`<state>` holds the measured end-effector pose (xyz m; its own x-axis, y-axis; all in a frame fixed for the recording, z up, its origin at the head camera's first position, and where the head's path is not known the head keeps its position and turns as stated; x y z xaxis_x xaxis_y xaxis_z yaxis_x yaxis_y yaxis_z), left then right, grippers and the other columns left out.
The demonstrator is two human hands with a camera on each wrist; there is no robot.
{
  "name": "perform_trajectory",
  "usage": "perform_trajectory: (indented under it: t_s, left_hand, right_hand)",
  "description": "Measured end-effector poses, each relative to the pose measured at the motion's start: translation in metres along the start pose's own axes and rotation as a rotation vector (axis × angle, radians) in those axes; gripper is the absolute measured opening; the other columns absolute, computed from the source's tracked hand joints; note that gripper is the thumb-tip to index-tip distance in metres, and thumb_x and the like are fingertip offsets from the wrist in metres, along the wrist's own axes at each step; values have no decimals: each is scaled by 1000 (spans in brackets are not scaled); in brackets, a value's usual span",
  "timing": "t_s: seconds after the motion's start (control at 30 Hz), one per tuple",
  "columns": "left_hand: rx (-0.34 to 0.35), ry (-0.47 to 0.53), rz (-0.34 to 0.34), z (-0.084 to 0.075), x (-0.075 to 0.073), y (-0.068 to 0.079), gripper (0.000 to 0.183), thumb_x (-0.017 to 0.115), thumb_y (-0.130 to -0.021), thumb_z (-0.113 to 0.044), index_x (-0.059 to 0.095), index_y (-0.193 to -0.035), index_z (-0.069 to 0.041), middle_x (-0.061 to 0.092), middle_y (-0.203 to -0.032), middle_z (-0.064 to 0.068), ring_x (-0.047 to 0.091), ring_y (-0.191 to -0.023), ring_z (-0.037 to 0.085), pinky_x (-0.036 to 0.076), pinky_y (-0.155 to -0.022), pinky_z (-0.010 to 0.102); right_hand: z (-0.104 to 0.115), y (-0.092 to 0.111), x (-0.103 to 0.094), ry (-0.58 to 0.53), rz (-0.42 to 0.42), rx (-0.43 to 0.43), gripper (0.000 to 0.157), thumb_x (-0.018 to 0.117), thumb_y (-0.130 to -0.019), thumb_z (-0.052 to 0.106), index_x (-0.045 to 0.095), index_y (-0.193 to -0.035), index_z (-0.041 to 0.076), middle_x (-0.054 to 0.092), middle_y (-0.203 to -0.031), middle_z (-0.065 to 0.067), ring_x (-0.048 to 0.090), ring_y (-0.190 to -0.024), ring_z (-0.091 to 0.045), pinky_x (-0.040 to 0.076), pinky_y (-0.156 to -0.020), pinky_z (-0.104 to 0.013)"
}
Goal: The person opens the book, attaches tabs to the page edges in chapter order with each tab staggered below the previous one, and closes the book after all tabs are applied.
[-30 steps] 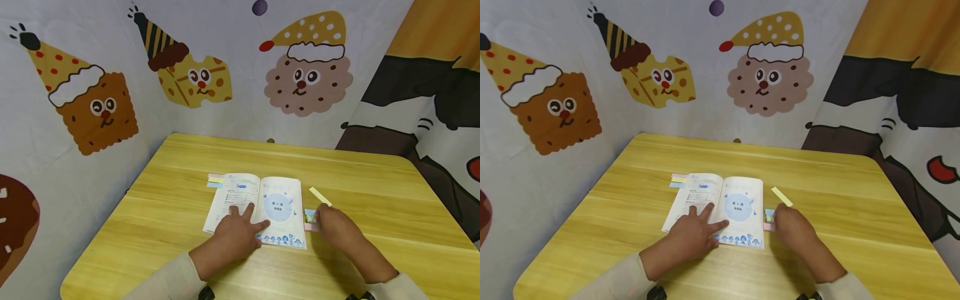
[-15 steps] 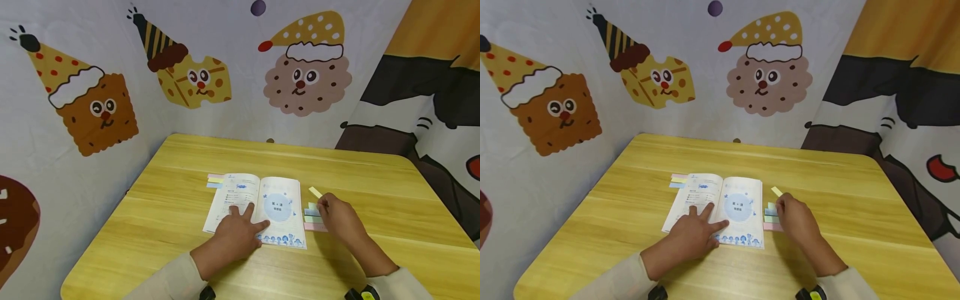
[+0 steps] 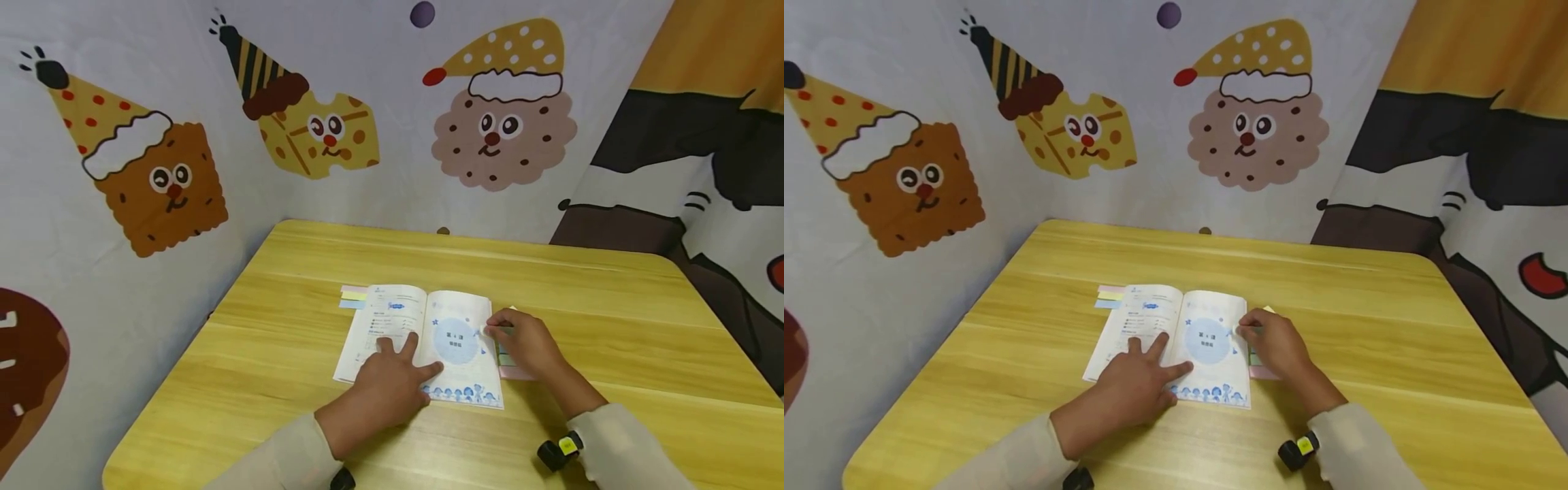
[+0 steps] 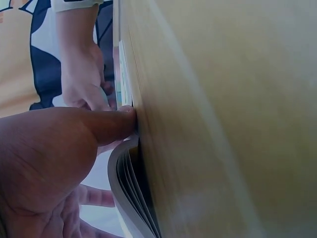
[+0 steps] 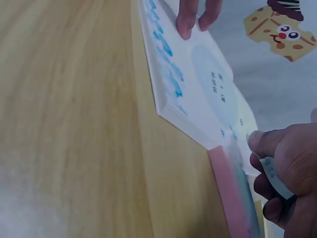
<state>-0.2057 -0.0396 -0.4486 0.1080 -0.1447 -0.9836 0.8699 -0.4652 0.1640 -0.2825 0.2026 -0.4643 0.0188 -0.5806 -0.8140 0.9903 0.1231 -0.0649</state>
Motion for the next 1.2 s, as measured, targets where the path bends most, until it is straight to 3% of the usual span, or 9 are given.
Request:
perform_trajectory:
  t_s: [0.5,1.2]
  left_hand:
    - [0,-3,16,-2,-4,0,52,53,-85,-60,37,-135,-56,25,-150,12,38,-116,54,44,-45,35]
    - [-7,-1,17,-1,-1,-2,53,53,-85,-61,36,-135,-56,25,-150,12,37,-116,54,44,-44,36]
  right_hand:
    - [-4,-9,9,50,26,25,13,68,-87,24,63,-95,16,64,-93,-2,53,-78,-20,40,-67,-33]
    - [-2,-10,11,52,18,36,15,69,-86,26,63,-96,16,64,-92,-1,53,-77,-20,41,-68,-33]
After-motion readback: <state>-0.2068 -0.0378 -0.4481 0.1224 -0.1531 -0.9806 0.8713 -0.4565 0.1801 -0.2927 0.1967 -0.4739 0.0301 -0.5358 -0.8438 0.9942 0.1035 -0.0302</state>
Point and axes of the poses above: each hand's wrist, its own y-axis away from the middle knuckle, its own x-axis out of the palm, z = x × y, the point moved 3 cm from there along -y, towards the middle knuckle
